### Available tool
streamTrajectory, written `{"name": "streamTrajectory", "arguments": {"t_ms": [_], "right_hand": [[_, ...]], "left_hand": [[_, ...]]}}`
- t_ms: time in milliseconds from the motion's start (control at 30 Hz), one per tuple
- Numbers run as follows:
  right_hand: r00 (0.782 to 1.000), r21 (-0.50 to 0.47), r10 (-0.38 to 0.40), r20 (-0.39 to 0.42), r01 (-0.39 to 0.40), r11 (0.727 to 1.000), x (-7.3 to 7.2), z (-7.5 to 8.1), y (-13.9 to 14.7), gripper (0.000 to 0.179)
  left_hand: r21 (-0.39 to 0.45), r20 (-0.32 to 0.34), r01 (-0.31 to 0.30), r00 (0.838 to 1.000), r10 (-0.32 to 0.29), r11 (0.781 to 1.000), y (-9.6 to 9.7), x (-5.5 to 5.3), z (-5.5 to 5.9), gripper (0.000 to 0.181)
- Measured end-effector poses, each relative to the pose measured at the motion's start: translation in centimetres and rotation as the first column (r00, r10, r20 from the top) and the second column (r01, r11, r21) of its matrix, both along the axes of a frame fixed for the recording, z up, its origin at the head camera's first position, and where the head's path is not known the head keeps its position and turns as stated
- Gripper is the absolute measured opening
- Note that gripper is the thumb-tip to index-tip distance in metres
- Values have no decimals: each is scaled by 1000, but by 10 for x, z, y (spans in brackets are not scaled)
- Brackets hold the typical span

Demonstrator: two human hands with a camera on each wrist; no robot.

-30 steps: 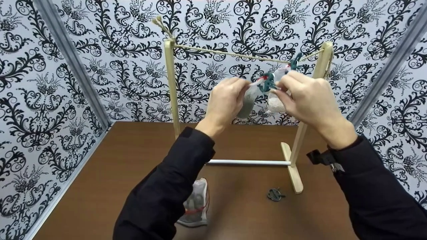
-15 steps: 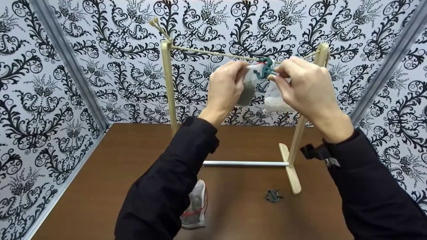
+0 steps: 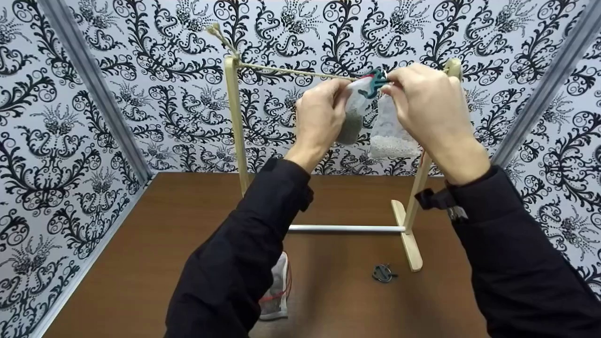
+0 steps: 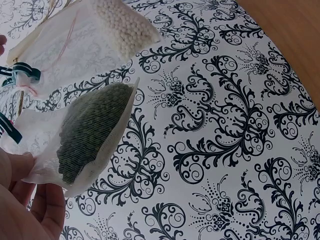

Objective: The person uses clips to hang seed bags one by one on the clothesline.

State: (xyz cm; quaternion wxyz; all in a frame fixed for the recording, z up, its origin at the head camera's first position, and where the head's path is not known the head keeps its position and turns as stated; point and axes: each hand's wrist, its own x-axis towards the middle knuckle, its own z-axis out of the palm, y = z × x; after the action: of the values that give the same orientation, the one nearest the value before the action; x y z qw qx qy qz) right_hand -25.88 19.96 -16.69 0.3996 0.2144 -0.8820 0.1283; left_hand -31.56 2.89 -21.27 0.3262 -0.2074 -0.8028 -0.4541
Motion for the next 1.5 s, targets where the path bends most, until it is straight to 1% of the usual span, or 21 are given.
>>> {"name": "streamTrajectory", "arguments": {"t_ms": [100,233,300,400,467,533,633,733,900,1033,1200,1300,1500], "right_hand": [[1000,9,-10,1,10,1000,-4,0,-1,26],[1000,33,-3,3,2,999,-10,-3,0,31],[1000,38,-6,30,5,999,-12,-4,0,36],[997,50,-23,77,19,999,-13,-6,0,43],[995,58,-33,93,27,998,-13,-7,0,46],[995,62,-33,95,27,998,-13,-8,0,47],[995,63,-27,92,21,998,-13,-9,0,47],[997,71,-15,77,9,997,-13,-9,1,48],[997,71,5,78,-11,997,-14,-12,1,50],[996,39,37,80,-40,998,-15,-19,0,52],[996,-8,80,42,-80,997,-20,-33,-1,57],[992,-40,124,21,-123,992,-25,-42,-2,61],[981,-79,194,3,-193,978,-31,-60,-2,66]], "left_hand": [[-26,13,3,1000,-3,1000,0,-1,0,18],[-60,-6,-3,1000,2,998,-1,-2,0,18],[-64,-12,-6,1000,5,998,-1,-2,0,18],[-55,-2,-3,1000,3,998,-1,-3,-1,17],[-45,6,0,1000,0,999,-1,-2,-1,17],[-30,11,4,1000,-3,1000,-1,-2,-2,16],[-28,4,6,1000,-6,1000,-2,-3,-2,18],[-46,-13,-4,1000,4,999,-2,-3,-3,19],[-61,-19,1,1000,-2,998,-4,-4,-5,21],[-55,-7,12,1000,-13,998,-4,-5,-8,23],[-71,13,5,1000,-4,997,-5,-4,-11,24],[-77,12,-5,1000,6,997,-6,-4,-13,23],[-71,16,6,1000,-5,997,-6,-3,-16,22]]}}
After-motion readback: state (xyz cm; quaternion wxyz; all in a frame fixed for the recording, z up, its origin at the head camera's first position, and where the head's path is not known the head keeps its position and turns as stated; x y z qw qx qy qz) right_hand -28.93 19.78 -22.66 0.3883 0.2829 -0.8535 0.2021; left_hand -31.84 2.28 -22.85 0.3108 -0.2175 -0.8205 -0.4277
